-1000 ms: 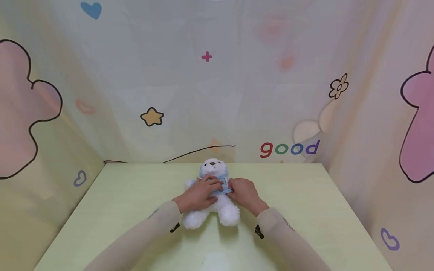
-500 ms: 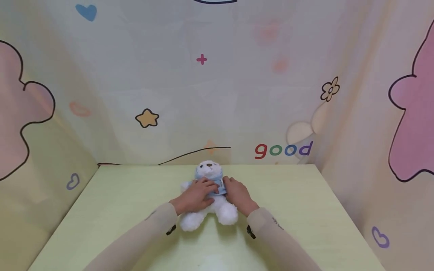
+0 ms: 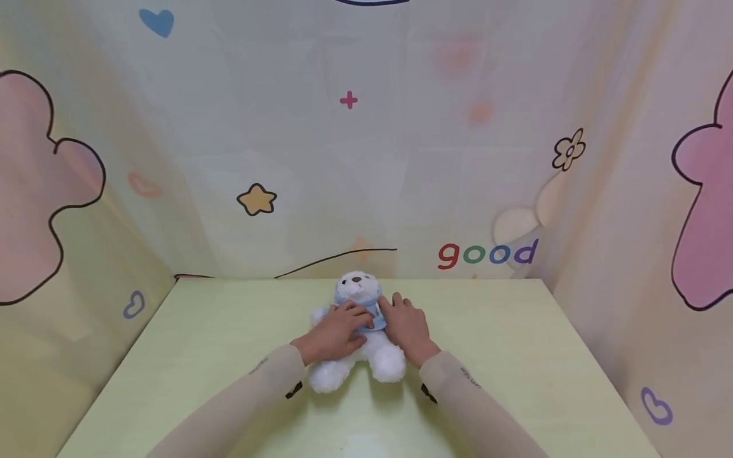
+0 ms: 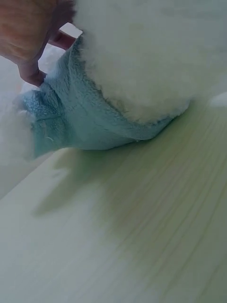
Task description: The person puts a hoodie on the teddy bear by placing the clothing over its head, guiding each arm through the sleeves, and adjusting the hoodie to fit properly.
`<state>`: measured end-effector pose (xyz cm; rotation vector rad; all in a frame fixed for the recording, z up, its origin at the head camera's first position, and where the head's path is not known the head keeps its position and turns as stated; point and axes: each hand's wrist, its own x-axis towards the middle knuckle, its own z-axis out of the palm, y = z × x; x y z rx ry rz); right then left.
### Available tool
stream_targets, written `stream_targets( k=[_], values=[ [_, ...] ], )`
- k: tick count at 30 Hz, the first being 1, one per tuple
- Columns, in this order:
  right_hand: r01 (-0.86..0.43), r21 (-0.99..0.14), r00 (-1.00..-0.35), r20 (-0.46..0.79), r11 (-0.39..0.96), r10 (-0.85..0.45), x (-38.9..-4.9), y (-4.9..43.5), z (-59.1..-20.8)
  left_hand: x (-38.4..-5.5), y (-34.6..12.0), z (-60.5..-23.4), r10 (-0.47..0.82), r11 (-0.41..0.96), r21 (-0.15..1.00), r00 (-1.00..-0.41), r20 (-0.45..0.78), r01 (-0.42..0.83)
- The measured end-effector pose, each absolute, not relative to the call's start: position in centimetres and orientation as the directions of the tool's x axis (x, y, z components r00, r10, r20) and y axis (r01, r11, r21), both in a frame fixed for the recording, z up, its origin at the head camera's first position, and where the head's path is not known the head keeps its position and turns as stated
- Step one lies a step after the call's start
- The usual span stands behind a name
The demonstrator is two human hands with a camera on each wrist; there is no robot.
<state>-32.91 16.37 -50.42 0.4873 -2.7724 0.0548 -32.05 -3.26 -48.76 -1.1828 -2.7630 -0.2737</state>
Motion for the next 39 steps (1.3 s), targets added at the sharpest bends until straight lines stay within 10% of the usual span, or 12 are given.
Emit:
stream_targets(
  k=[15,27,39],
  values=[
    [-0.259,0.003,-0.871,0.432,0.966,-0.235,-32.9,15.9,-51.7,-31.4,-3.1,-48.8,0.713,0.671,0.109,-0.678,0.179,0.734],
    [-0.206,-0.139,-0.974,0.129,0.969,-0.188,-33.1,17.2,-48.6,-31.9,-2.4,-48.5,0.686,0.698,0.110,-0.705,0.179,0.707],
    [-0.406,-0.403,-0.900,0.023,0.820,-0.434,-31.8,20.1,-46.5,-33.2,-2.4,-48.4,0.678,0.724,0.023,-0.717,0.161,0.689]
  ],
)
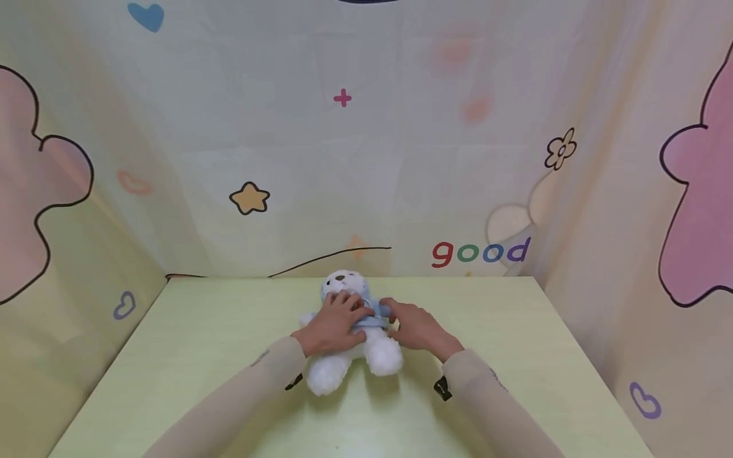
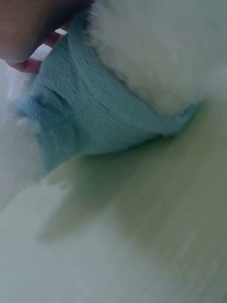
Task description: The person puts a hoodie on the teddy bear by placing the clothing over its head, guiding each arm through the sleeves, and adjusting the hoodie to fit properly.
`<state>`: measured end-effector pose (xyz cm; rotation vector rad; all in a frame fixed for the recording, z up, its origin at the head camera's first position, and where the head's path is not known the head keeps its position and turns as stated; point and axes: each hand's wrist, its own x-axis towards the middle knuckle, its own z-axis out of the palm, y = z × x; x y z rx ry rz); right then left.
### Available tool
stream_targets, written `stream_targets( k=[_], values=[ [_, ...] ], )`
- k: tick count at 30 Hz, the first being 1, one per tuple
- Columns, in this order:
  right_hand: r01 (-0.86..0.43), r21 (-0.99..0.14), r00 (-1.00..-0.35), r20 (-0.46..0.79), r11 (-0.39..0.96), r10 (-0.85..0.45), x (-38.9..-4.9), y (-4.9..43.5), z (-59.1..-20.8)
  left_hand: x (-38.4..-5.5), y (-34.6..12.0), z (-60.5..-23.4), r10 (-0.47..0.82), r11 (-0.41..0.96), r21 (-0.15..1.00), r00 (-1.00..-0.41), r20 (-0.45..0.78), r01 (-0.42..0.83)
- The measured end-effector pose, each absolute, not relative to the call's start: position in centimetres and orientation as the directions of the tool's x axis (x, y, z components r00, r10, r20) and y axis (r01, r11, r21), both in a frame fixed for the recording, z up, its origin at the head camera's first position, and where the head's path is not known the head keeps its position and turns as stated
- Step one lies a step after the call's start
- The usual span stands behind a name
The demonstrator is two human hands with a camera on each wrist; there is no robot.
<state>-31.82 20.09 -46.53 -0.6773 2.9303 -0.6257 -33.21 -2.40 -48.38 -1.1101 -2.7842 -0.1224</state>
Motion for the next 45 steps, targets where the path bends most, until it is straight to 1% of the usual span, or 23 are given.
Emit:
stream_targets(
  k=[2,4,6,9,13,16,19,24,29,33,36,40,41,43,45],
  values=[
    [-0.392,-0.431,-0.912,0.067,0.813,-0.404,-31.9,20.7,-46.3,-33.3,-2.5,-48.7,0.678,0.722,0.039,-0.718,0.158,0.691],
    [-0.360,-0.462,-0.930,0.117,0.810,-0.347,-32.2,21.2,-46.3,-33.2,-2.5,-48.9,0.687,0.714,0.048,-0.711,0.149,0.699],
    [-0.308,-0.516,-0.950,0.128,0.799,-0.284,-32.6,21.5,-46.4,-33.2,-2.5,-49.1,0.697,0.705,0.046,-0.703,0.141,0.708],
    [-0.220,-0.614,-0.972,0.074,0.758,-0.222,-33.1,21.7,-47.1,-33.1,-2.5,-49.2,0.703,0.702,0.015,-0.696,0.145,0.712],
    [-0.148,-0.732,-0.976,-0.002,0.665,-0.220,-33.7,21.5,-48.5,-33.0,-2.6,-49.2,0.706,0.702,-0.023,-0.691,0.157,0.712],
    [-0.130,-0.798,-0.977,0.004,0.589,-0.211,-34.0,21.2,-49.2,-33.0,-2.6,-49.4,0.705,0.699,-0.007,-0.686,0.179,0.715],
    [-0.142,-0.830,-0.979,0.038,0.539,-0.200,-34.1,20.9,-49.4,-33.0,-2.4,-49.4,0.697,0.696,0.031,-0.684,0.215,0.718],
    [-0.183,-0.824,-0.971,0.068,0.537,-0.227,-34.2,20.6,-49.3,-33.0,-2.4,-49.5,0.674,0.717,0.035,-0.705,0.220,0.696],
    [-0.212,-0.789,-0.968,0.089,0.577,-0.234,-34.4,20.5,-49.5,-32.8,-2.3,-49.6,0.672,0.725,0.011,-0.711,0.209,0.688],
    [-0.238,-0.750,-0.963,0.101,0.617,-0.249,-34.5,20.1,-49.7,-32.8,-2.3,-49.7,0.672,0.727,0.012,-0.716,0.191,0.686],
    [-0.297,-0.678,-0.951,0.144,0.673,-0.275,-34.6,19.7,-49.7,-32.8,-2.5,-49.8,0.664,0.737,0.008,-0.726,0.178,0.676],
    [-0.380,-0.548,-0.925,0.236,0.745,-0.299,-34.6,19.6,-49.5,-33.0,-2.6,-50.0,0.662,0.739,-0.005,-0.724,0.195,0.674],
    [-0.384,-0.536,-0.923,0.248,0.752,-0.294,-34.5,19.7,-49.4,-33.0,-2.6,-50.0,0.663,0.738,-0.007,-0.722,0.201,0.675],
    [-0.384,-0.541,-0.923,0.258,0.749,-0.286,-34.4,20.0,-49.2,-32.9,-2.7,-50.1,0.661,0.739,-0.013,-0.721,0.208,0.674],
    [-0.375,-0.574,-0.927,0.252,0.728,-0.278,-34.4,20.6,-49.1,-32.9,-2.7,-50.2,0.662,0.739,-0.020,-0.720,0.211,0.673]
  ],
)
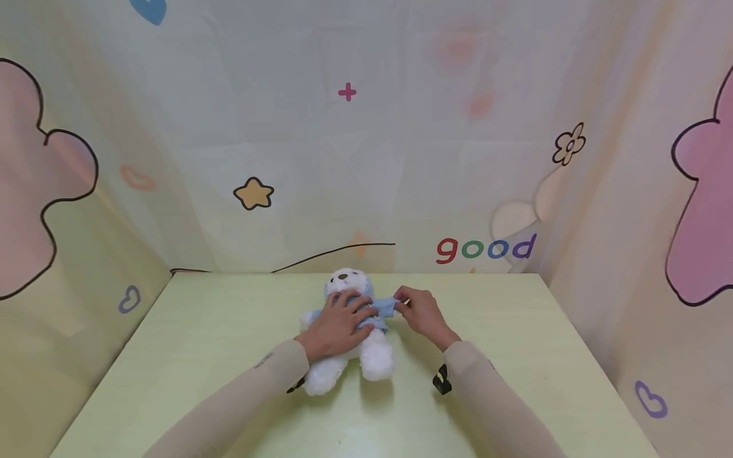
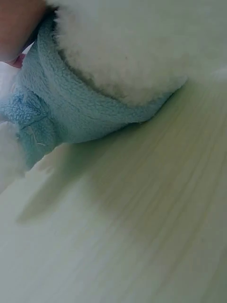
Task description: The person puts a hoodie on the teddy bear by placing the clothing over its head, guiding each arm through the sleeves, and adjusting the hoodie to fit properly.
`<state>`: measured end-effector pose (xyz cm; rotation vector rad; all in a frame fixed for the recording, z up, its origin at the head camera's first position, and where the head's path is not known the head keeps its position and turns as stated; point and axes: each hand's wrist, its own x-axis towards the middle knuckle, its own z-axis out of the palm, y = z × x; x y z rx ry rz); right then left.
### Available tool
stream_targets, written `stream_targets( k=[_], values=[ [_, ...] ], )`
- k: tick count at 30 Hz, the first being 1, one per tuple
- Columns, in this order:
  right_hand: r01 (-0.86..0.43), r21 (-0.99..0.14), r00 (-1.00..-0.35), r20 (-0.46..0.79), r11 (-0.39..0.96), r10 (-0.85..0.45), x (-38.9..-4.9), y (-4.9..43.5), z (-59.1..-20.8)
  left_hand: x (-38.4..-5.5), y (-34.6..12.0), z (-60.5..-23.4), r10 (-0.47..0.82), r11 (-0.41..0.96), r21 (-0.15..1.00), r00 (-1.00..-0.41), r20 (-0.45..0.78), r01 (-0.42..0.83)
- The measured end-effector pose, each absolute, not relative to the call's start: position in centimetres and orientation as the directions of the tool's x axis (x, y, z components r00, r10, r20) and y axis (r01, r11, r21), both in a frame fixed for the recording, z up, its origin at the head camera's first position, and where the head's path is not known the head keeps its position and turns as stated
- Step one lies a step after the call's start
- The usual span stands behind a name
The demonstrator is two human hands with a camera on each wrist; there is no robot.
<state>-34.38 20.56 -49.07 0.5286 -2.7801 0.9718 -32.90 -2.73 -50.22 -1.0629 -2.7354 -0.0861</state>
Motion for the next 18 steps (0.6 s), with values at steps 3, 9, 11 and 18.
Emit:
stream_targets(
  k=[3,9,11,18],
  values=[
    [-0.335,-0.642,-0.942,0.211,0.690,-0.262,-34.5,21.5,-49.2,-32.8,-2.6,-50.2,0.670,0.731,-0.035,-0.708,0.224,0.681],
    [-0.288,-0.714,-0.954,0.152,0.638,-0.259,-34.5,21.7,-49.5,-32.7,-2.5,-49.6,0.658,0.734,0.030,-0.722,0.214,0.678],
    [-0.308,-0.704,-0.947,0.162,0.640,-0.279,-34.3,21.4,-49.4,-32.7,-2.4,-49.4,0.649,0.742,0.044,-0.733,0.206,0.669],
    [-0.419,-0.565,-0.908,0.260,0.711,-0.329,-33.9,20.6,-49.4,-32.7,-2.2,-49.6,0.638,0.755,0.027,-0.744,0.199,0.655]
  ],
)
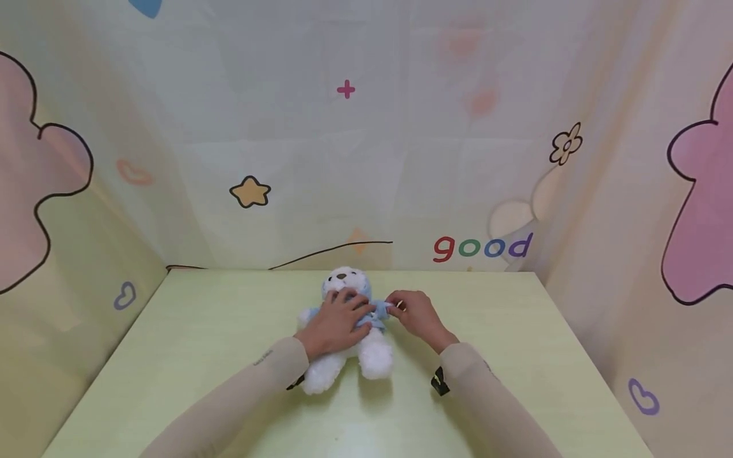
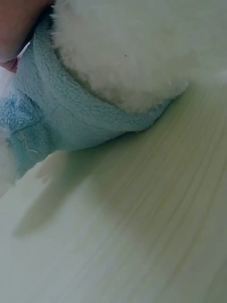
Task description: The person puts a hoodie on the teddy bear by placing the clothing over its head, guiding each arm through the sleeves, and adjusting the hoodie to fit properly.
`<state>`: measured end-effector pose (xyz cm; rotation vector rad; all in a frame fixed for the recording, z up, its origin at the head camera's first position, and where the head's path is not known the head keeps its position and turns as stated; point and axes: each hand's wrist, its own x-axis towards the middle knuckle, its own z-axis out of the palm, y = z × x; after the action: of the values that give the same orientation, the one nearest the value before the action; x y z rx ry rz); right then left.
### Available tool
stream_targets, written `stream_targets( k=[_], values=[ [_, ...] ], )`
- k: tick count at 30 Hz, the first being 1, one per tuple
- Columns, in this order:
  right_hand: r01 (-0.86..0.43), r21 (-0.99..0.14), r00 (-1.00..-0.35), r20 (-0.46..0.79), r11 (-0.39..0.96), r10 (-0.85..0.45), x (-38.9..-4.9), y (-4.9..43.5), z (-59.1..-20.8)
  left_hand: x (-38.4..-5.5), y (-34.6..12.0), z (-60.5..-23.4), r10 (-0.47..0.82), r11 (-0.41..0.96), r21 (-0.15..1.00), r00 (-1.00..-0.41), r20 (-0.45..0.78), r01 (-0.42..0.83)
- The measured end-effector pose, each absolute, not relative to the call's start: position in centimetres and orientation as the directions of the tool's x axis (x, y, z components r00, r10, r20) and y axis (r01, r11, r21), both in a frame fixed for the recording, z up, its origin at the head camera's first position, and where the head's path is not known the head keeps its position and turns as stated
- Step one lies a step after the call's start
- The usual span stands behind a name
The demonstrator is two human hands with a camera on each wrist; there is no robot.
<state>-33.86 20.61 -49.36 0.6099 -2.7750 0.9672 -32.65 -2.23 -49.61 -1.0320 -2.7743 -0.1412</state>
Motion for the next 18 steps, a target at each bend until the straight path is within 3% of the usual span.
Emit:
stream_targets(
  k=[4,13,18],
  values=[
    [-0.417,-0.533,-0.909,0.262,0.736,-0.326,-33.8,21.0,-49.3,-32.6,-2.4,-49.6,0.630,0.758,0.038,-0.746,0.215,0.651],
    [-0.271,-0.744,-0.946,0.089,0.610,-0.311,-33.8,21.6,-49.3,-32.0,-2.7,-50.0,0.653,0.742,0.013,-0.728,0.210,0.670],
    [-0.321,-0.740,-0.934,0.145,0.592,-0.325,-33.7,21.3,-49.6,-31.7,-2.7,-50.0,0.650,0.745,0.024,-0.733,0.202,0.667]
  ],
)
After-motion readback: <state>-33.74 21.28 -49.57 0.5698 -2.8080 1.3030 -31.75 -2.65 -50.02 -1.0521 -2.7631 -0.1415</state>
